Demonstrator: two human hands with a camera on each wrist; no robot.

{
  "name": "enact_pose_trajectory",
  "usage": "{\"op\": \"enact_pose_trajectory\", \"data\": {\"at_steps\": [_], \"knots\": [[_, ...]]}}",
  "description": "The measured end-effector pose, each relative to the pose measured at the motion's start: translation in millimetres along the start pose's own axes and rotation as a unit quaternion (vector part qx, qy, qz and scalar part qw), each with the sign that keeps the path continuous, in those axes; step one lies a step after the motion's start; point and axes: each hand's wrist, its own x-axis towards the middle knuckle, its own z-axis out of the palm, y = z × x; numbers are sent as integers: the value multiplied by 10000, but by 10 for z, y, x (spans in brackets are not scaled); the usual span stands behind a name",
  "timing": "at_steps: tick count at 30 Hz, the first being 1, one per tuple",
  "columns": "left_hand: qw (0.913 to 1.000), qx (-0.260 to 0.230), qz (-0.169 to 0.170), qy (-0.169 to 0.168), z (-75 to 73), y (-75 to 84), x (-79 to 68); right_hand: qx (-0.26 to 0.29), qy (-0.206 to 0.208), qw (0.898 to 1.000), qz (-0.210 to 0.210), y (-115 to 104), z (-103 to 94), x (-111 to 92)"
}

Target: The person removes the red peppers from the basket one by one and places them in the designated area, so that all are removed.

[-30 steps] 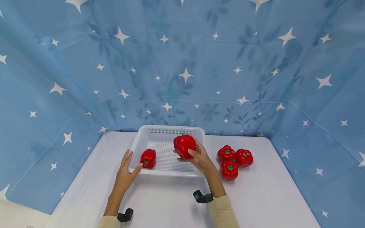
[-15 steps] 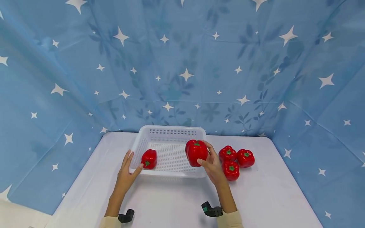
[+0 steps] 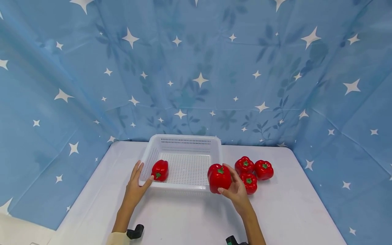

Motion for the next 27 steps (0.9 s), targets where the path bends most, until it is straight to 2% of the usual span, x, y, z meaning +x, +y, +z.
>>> {"op": "enact_pose_trajectory", "data": {"at_steps": [4, 7, 12, 15, 20, 27], "knots": [[10000, -33, 1, -14, 3, 0, 2, 74, 315, 9995, -5, -64, -85, -117], [10000, -44, 2, -21, 5, 3, -1, 228, 627, 9975, -239, -144, -184, -189], [10000, 15, 7, -2, 3, 1, -10, 334, 1422, 9878, -538, -280, -418, -280], [10000, 16, -3, 5, -3, 1, -14, 355, 2094, 9757, -545, -325, -559, -327], [10000, -25, -29, -13, -8, 2, -15, 576, 3048, 9482, -686, -314, -744, -431], [10000, -28, 16, 71, 4, -6, -5, 947, 3806, 9160, -845, -227, -935, -502]]}}
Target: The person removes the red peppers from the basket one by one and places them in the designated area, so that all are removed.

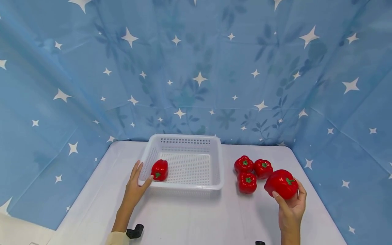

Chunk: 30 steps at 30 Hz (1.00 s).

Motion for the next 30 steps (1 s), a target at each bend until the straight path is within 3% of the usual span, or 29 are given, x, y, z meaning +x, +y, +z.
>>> {"op": "enact_pose_trajectory", "data": {"at_steps": [7, 12, 15, 18, 30], "knots": [[10000, -15, -9, -50, 3, -3, -7, -375, 911, 9945, 355, 184, -188, 76], [10000, -21, 12, -67, -12, 11, -7, -1486, 1199, 9761, 1041, 322, -284, 129], [10000, -16, 13, -66, -17, 19, 0, -2175, 1143, 9582, 1464, 402, -312, 156], [10000, -38, -24, -75, -19, 21, 7, -2526, 1002, 9476, 1681, 492, -330, 182], [9999, -28, -81, -83, -9, 12, 5, -3255, 555, 9271, 1771, 700, -322, 230]]}}
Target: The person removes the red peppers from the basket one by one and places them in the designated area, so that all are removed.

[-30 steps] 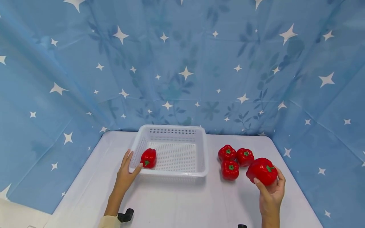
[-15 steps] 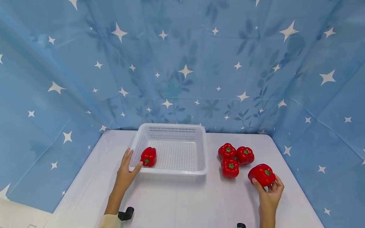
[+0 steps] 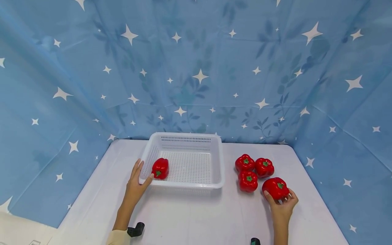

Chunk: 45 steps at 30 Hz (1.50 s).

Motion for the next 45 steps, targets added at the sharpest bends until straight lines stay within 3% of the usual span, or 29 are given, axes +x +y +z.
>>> {"op": "enact_pose_trajectory", "data": {"at_steps": [11, 20, 34, 45], "knots": [[10000, -81, -16, 3, 34, -17, -34, -580, 27, 9970, -503, 77, 60, 26], [9999, -115, -56, -42, 33, 6, -29, -700, -25, 9950, -710, 86, 109, 33], [9999, -100, -25, 68, 38, -20, -22, -903, -347, 9923, -777, 87, 91, 9], [10000, -59, -4, -38, -1, 3, -1, -990, -564, 9904, -785, 77, 85, -13]]}}
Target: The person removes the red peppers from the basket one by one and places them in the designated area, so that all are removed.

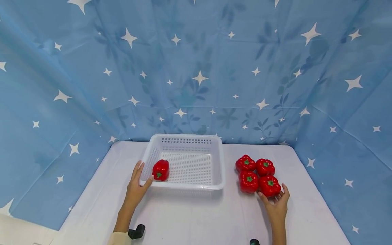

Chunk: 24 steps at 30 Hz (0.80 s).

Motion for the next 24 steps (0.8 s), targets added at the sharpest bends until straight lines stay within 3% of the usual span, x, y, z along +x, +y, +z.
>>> {"op": "enact_pose_trajectory", "data": {"at_steps": [24], "knots": [[9999, -53, 97, 77, 7, -5, -2, -218, -98, 9997, -13, 55, -34, -10]]}}
